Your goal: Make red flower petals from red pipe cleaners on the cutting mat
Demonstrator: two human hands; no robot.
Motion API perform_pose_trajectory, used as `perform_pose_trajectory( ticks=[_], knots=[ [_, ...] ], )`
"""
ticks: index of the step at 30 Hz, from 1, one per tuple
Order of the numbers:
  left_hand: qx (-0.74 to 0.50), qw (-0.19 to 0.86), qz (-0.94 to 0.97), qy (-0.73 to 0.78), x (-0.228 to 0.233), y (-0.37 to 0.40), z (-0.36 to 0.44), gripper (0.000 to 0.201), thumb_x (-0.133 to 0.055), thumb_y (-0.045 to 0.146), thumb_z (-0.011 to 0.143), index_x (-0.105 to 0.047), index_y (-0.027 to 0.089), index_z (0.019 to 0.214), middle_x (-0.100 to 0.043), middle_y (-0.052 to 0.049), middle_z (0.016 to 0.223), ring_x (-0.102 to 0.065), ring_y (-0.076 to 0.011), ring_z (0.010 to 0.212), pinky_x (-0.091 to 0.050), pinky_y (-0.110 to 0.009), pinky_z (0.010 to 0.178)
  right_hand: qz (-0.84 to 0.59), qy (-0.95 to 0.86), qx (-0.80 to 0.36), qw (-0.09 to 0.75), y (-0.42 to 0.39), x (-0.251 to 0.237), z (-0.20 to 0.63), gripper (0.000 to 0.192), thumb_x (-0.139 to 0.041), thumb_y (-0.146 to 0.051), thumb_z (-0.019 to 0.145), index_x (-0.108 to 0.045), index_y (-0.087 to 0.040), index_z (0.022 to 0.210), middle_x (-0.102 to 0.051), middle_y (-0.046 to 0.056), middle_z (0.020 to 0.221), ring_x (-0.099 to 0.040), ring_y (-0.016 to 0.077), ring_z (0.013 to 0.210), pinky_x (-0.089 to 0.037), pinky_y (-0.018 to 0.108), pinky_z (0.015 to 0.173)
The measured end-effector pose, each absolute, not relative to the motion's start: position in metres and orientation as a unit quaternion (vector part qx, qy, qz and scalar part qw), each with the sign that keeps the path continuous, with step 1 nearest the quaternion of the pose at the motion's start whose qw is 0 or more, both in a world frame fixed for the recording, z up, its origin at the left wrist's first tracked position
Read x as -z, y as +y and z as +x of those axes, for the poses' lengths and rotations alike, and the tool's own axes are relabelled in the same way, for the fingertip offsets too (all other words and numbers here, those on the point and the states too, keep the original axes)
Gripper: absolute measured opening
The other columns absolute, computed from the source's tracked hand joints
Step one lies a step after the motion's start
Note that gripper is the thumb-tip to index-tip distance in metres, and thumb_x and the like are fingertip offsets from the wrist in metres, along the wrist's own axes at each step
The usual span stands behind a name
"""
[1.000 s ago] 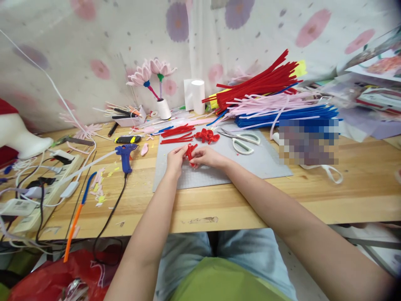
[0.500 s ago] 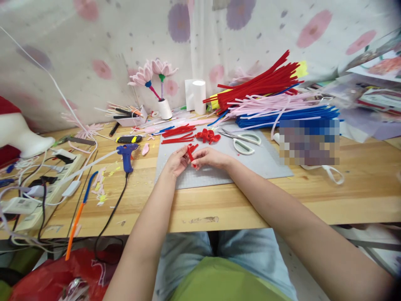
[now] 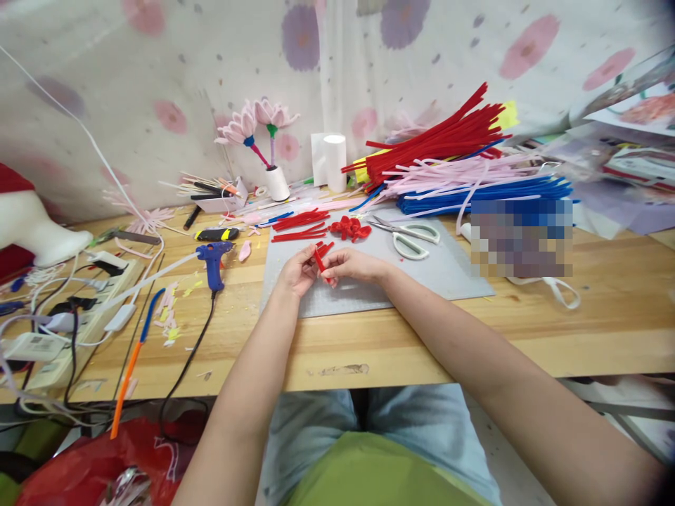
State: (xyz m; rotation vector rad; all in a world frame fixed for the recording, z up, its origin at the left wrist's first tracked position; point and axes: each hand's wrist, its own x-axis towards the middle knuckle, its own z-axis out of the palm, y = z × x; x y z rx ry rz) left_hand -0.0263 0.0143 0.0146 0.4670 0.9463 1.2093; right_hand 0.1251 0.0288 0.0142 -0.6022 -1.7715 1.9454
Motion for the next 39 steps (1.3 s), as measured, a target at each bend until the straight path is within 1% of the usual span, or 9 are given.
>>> perform_pose_trajectory(
  ticks=[7, 12, 17, 20, 23, 27, 34, 36, 39],
  knots=[
    [-0.577, 0.629, 0.285, 0.436, -0.018, 0.013, -0.024, 0.01, -0.068, 0.019, 0.062, -0.062, 0.012, 0.064, -0.057, 0.001, 0.058, -0.05, -0.0049, 0.051, -0.041, -0.016, 0.05, -0.255, -0.636, -0.688, 0.238, 0.027, -0.014, 0.124, 0.022, -0.066, -0.032, 0.065, -0.056, -0.012, 0.069, -0.06, 0.0, 0.063, -0.053, 0.0065, 0.054, -0.044, 0.021, 0.057],
    [-0.593, 0.44, 0.413, 0.533, -0.019, 0.028, -0.036, 0.028, -0.058, 0.038, 0.071, -0.064, 0.014, 0.086, -0.059, -0.002, 0.075, -0.052, -0.0079, 0.061, -0.046, -0.022, 0.059, -0.392, -0.614, -0.601, 0.329, 0.032, -0.01, 0.124, 0.025, -0.064, -0.027, 0.066, -0.049, -0.017, 0.083, -0.06, -0.002, 0.06, -0.053, 0.0071, 0.049, -0.039, 0.017, 0.045],
    [-0.353, 0.095, 0.638, 0.678, -0.021, 0.052, -0.055, 0.023, -0.051, 0.021, 0.075, -0.063, 0.015, 0.093, -0.058, -0.009, 0.098, -0.053, -0.0182, 0.094, -0.04, -0.033, 0.088, -0.475, -0.662, -0.449, 0.368, 0.042, 0.004, 0.124, 0.019, -0.058, -0.029, 0.071, -0.045, -0.018, 0.08, -0.058, -0.004, 0.055, -0.051, 0.0077, 0.045, -0.037, 0.018, 0.045],
    [-0.197, 0.015, 0.698, 0.688, -0.02, 0.062, -0.059, 0.026, -0.05, 0.021, 0.075, -0.061, 0.017, 0.098, -0.054, -0.011, 0.108, -0.047, -0.0232, 0.106, -0.036, -0.035, 0.092, -0.463, -0.715, -0.392, 0.347, 0.041, 0.009, 0.124, 0.019, -0.056, -0.033, 0.073, -0.048, -0.018, 0.081, -0.059, -0.003, 0.058, -0.054, 0.0092, 0.052, -0.039, 0.021, 0.052],
    [-0.106, -0.003, 0.717, 0.689, -0.019, 0.069, -0.058, 0.022, -0.048, 0.021, 0.076, -0.061, 0.016, 0.092, -0.056, -0.012, 0.101, -0.049, -0.0241, 0.102, -0.037, -0.035, 0.09, -0.407, -0.772, -0.36, 0.33, 0.038, 0.009, 0.125, 0.019, -0.056, -0.034, 0.073, -0.052, -0.018, 0.082, -0.061, -0.001, 0.065, -0.055, 0.0101, 0.059, -0.039, 0.022, 0.058],
    [-0.079, -0.026, 0.737, 0.67, -0.019, 0.073, -0.06, 0.02, -0.04, 0.017, 0.078, -0.059, 0.016, 0.085, -0.057, -0.013, 0.097, -0.049, -0.0243, 0.1, -0.036, -0.036, 0.087, -0.355, -0.806, -0.348, 0.321, 0.036, 0.005, 0.125, 0.021, -0.058, -0.031, 0.071, -0.056, -0.017, 0.086, -0.062, 0.0, 0.076, -0.053, 0.0096, 0.063, -0.039, 0.023, 0.061],
    [-0.323, -0.006, 0.639, 0.698, -0.036, 0.057, -0.062, 0.016, -0.039, 0.021, 0.081, -0.051, 0.019, 0.091, -0.058, -0.007, 0.082, -0.055, -0.0196, 0.081, -0.038, -0.033, 0.074, -0.432, -0.76, -0.213, 0.436, 0.039, 0.003, 0.129, 0.024, -0.052, -0.023, 0.076, -0.057, -0.016, 0.098, -0.057, 0.006, 0.092, -0.052, 0.0112, 0.068, -0.043, 0.027, 0.067],
    [-0.407, 0.074, 0.628, 0.659, -0.036, 0.048, -0.051, 0.01, -0.044, 0.02, 0.078, -0.05, 0.019, 0.085, -0.057, -0.004, 0.078, -0.055, -0.0153, 0.074, -0.039, -0.028, 0.07, -0.457, -0.757, -0.144, 0.445, 0.037, 0.001, 0.13, 0.03, -0.048, -0.019, 0.078, -0.055, -0.017, 0.107, -0.056, 0.007, 0.094, -0.052, 0.0139, 0.073, -0.042, 0.028, 0.069],
    [-0.467, 0.298, 0.601, 0.577, -0.029, 0.034, -0.027, 0.006, -0.051, 0.02, 0.072, -0.048, 0.017, 0.076, -0.054, 0.001, 0.066, -0.052, -0.0096, 0.059, -0.039, -0.023, 0.06, -0.442, -0.791, -0.042, 0.421, 0.036, -0.003, 0.131, 0.036, -0.048, -0.018, 0.078, -0.053, -0.018, 0.114, -0.056, 0.009, 0.096, -0.05, 0.0191, 0.085, -0.041, 0.03, 0.072]
  ],
)
